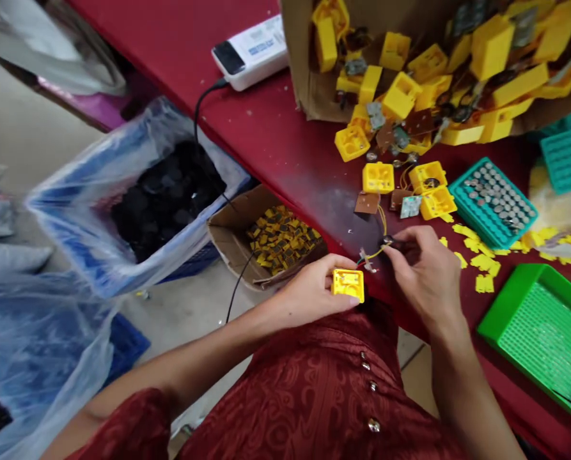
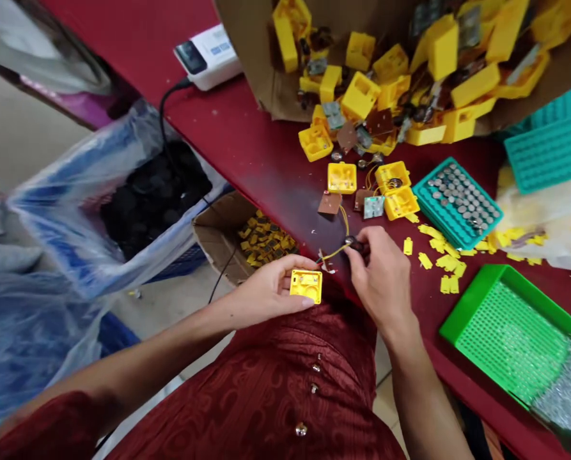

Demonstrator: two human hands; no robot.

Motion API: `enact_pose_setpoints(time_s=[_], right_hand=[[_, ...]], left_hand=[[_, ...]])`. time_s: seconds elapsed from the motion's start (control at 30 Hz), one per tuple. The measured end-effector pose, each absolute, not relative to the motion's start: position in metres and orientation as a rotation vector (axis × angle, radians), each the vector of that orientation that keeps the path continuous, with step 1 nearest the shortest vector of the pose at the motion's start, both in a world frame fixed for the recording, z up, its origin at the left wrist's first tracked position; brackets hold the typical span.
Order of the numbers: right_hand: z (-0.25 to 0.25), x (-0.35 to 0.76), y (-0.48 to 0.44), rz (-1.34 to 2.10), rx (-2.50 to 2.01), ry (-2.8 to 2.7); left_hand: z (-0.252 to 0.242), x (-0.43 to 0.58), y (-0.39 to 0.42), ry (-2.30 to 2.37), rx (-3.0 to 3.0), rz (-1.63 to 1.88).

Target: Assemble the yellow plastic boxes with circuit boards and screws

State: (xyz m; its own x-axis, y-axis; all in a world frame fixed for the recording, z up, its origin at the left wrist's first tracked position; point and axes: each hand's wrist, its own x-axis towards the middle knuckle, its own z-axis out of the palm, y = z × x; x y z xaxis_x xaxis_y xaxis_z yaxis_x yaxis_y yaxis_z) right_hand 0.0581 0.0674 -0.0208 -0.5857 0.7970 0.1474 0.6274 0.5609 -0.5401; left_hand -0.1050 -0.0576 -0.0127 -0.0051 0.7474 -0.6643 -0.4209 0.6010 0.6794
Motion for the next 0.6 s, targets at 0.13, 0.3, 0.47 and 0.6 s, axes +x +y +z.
enact_pose_setpoints(time_s=[0.13, 0.3, 0.47, 0.6], right_hand=[[-0.009, 0.068, 0.061, 0.575, -1.209, -2.420], [-0.015, 0.074, 0.053, 0.376, -1.110, -2.346], [-0.040, 0.093, 0.044, 0.216, -1.045, -2.340], [-0.041, 0.111, 0.030, 0.362, -1.043, -2.417]], left_hand=[[-0.009, -0.108, -0.058, 1.273, 0.370, 0.927], [0.000, -0.117, -0.043, 1.246, 0.426, 0.947], [0.008, -0.115, -0.029, 1.310, 0.574, 0.834], [0.012, -0.112, -0.030, 1.214, 0.486, 0.812]])
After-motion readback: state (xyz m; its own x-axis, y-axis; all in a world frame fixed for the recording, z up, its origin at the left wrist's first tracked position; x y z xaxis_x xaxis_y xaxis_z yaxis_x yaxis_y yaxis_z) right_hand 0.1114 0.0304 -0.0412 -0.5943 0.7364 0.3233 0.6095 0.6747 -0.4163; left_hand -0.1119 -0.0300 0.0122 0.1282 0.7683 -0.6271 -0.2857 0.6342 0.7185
